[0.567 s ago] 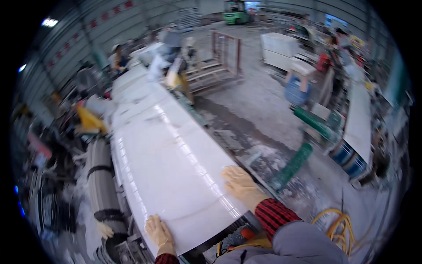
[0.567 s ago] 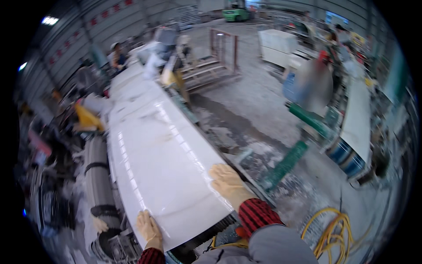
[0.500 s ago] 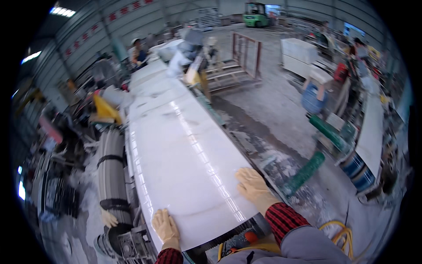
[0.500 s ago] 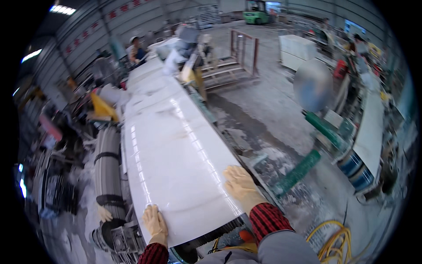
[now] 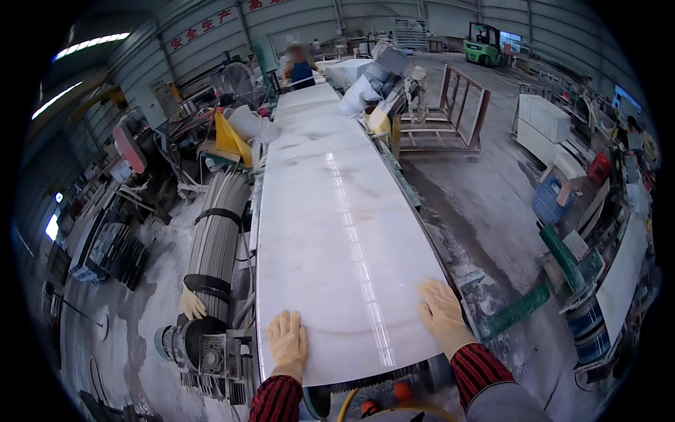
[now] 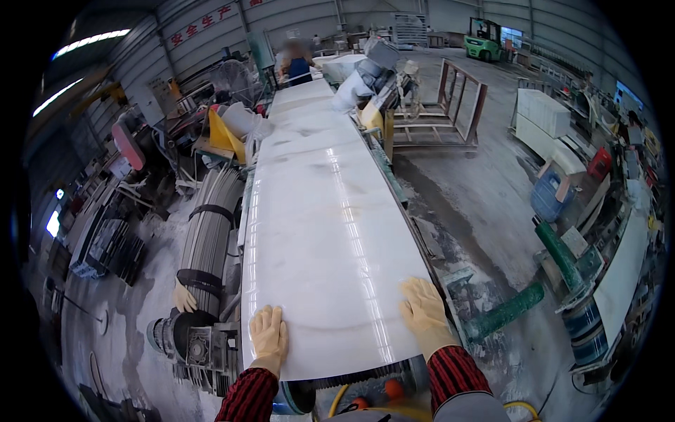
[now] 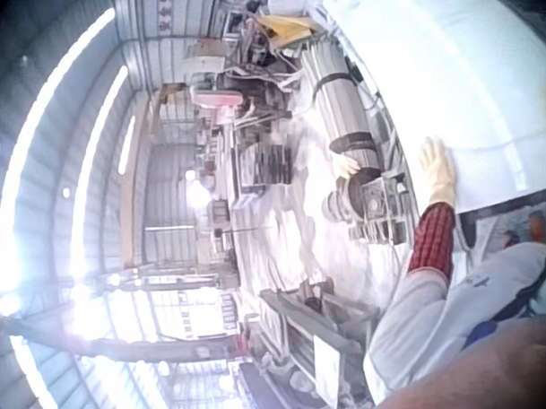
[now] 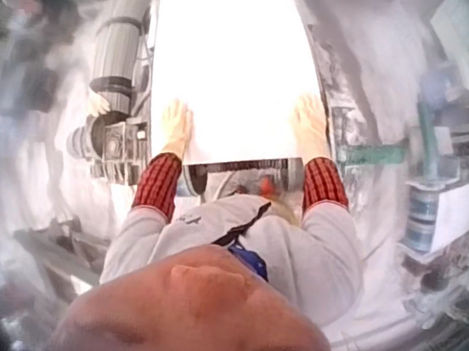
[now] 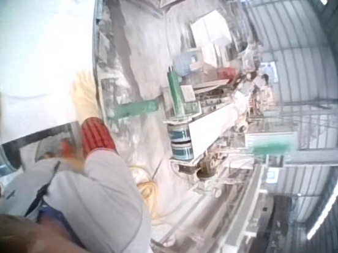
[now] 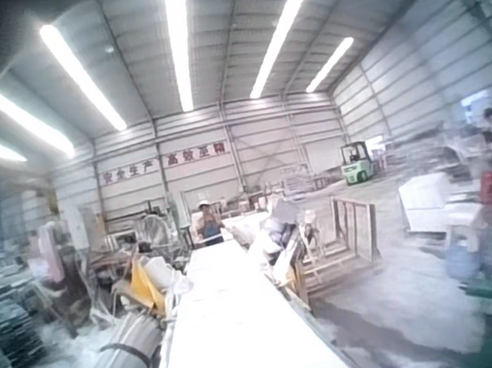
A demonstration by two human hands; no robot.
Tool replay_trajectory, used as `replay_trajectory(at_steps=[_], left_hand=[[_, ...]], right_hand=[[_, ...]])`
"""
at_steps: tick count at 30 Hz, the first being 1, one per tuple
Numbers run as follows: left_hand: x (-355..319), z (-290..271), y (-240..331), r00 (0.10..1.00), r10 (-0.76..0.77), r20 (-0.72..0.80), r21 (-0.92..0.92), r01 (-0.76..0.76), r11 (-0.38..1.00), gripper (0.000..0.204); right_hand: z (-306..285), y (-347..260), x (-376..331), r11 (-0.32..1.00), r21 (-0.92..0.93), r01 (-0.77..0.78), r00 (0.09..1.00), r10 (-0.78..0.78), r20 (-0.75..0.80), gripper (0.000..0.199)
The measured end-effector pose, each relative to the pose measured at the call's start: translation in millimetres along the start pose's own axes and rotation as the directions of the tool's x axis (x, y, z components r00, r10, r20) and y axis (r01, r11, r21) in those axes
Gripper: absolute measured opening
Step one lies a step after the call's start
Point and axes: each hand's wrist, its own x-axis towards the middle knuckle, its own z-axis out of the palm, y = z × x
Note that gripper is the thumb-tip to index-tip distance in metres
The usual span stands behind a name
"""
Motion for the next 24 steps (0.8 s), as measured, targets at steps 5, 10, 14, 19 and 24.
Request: replay_trajectory(at_steps=[5, 10, 14, 19, 24], left_hand=[[2.2, 0.5, 0.7, 1.0, -0.027, 0.013, 0.007, 0.027, 1.0, 0.05], [-0.5, -0.3, 0.6, 0.999, -0.028, -0.039, -0.029, 0.027, 0.999, 0.047], [-0.5, 1.1, 0.0, 0.998, -0.038, -0.057, -0.048, 0.036, 0.998, 0.042], [-0.2, 5.5, -0.6, 0.997, -0.046, -0.068, -0.049, 0.042, 0.998, 0.04], [-3.0, 4.6, -2.8, 0.997, -0.048, -0.06, -0.08, 0.043, 0.996, 0.04]], right_hand=[[5.4, 5.4, -3.6, 0.999, -0.024, 0.029, 1.0, -0.029, 0.007, 0.046], [5.9, 9.5, -7.9, 0.999, -0.01, 0.031, 0.999, -0.031, 0.035, 0.046], [5.3, 10.1, -9.1, 0.999, 0.007, 0.05, 0.998, -0.05, 0.036, 0.051], [-1.2, 6.8, -8.4, 1.0, 0.008, 0.021, 0.997, -0.022, 0.077, 0.05], [-0.9, 6.7, -10.4, 1.0, 0.006, 0.026, 0.998, -0.026, 0.064, 0.048]])
